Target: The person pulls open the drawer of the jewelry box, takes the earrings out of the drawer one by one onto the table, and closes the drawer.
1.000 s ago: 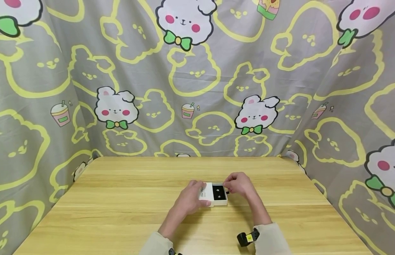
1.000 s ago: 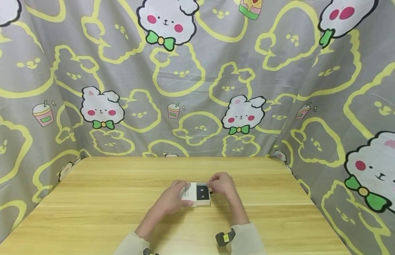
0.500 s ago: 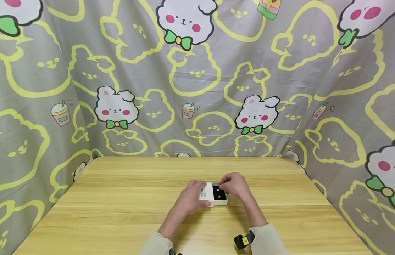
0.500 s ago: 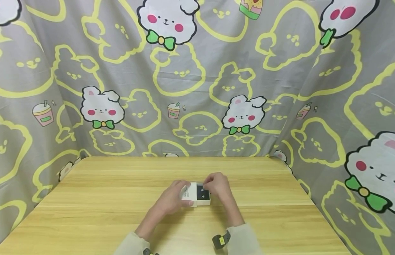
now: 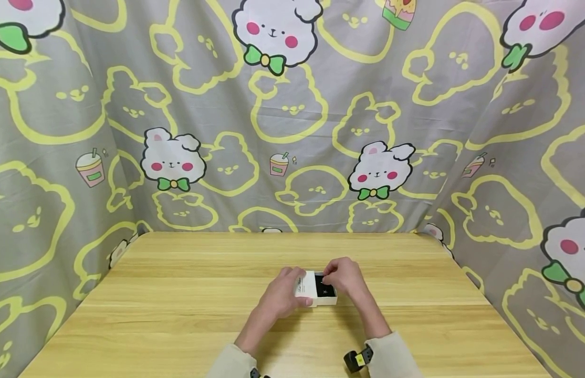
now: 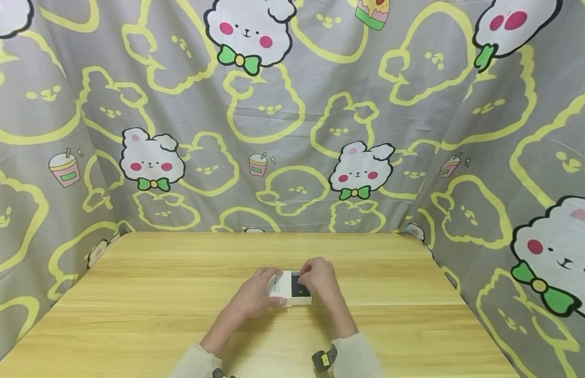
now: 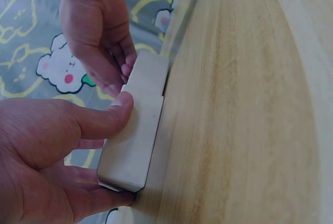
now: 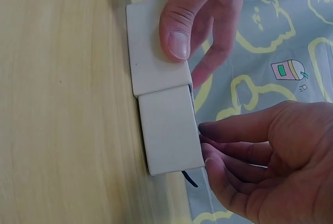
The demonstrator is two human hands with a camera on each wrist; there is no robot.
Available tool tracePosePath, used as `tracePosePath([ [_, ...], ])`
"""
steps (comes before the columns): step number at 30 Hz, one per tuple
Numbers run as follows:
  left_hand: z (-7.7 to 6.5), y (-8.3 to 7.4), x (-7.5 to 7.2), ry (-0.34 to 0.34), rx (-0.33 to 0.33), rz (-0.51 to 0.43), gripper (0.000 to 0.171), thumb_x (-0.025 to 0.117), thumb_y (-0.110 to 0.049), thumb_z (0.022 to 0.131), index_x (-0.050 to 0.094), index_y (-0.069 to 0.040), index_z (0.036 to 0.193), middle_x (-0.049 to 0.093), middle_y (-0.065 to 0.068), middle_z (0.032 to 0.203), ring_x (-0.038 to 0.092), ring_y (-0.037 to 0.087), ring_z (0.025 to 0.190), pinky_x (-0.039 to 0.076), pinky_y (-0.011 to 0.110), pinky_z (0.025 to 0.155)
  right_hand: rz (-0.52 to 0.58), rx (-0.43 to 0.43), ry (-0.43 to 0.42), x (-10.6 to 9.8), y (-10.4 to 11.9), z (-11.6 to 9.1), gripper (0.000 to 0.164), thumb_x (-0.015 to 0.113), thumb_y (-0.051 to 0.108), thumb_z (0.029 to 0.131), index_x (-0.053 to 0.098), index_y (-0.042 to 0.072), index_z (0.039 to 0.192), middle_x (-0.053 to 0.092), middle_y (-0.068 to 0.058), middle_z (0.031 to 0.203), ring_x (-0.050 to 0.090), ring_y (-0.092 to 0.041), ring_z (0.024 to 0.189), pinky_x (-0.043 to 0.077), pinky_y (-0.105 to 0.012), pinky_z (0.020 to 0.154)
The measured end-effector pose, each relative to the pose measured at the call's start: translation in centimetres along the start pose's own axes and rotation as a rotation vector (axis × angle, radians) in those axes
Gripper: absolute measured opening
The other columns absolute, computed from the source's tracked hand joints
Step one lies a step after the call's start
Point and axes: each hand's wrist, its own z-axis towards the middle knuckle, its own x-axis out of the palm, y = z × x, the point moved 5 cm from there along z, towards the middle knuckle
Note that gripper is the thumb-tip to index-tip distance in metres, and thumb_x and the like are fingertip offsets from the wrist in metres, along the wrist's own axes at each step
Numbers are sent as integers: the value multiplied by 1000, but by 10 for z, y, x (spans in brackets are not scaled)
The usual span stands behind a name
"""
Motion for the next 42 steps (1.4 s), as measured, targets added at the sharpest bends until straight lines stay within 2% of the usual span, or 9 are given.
tracePosePath([
  [23, 1, 1, 1, 0, 0, 7, 65, 87, -27, 80, 58, -6, 134, 58, 16, 131, 58, 23, 96, 51, 42, 83, -13, 48, 19, 7, -2, 1, 8, 81, 3, 76, 75, 8, 76, 68, 2, 72, 58, -17, 72, 48, -30, 65],
  [36, 1, 1, 1, 5, -6, -8, 65, 87, -26, 80, 58, -6, 135, 57, 18, 133, 57, 24, 96, 51, 43, 85, -78, -7, -6, 6, 3, 0, 5, 77, 2, 71, 75, 5, 75, 70, 1, 70, 59, -17, 70, 50, -30, 64],
  [42, 1, 1, 2, 9, -12, -6, 65, 87, -25, 80, 57, -6, 135, 56, 18, 135, 58, 26, 98, 51, 45, 86, -98, -5, -8, 8, 3, 1, 5, 77, 2, 71, 75, 7, 72, 69, 2, 70, 58, -19, 71, 49, -30, 64],
])
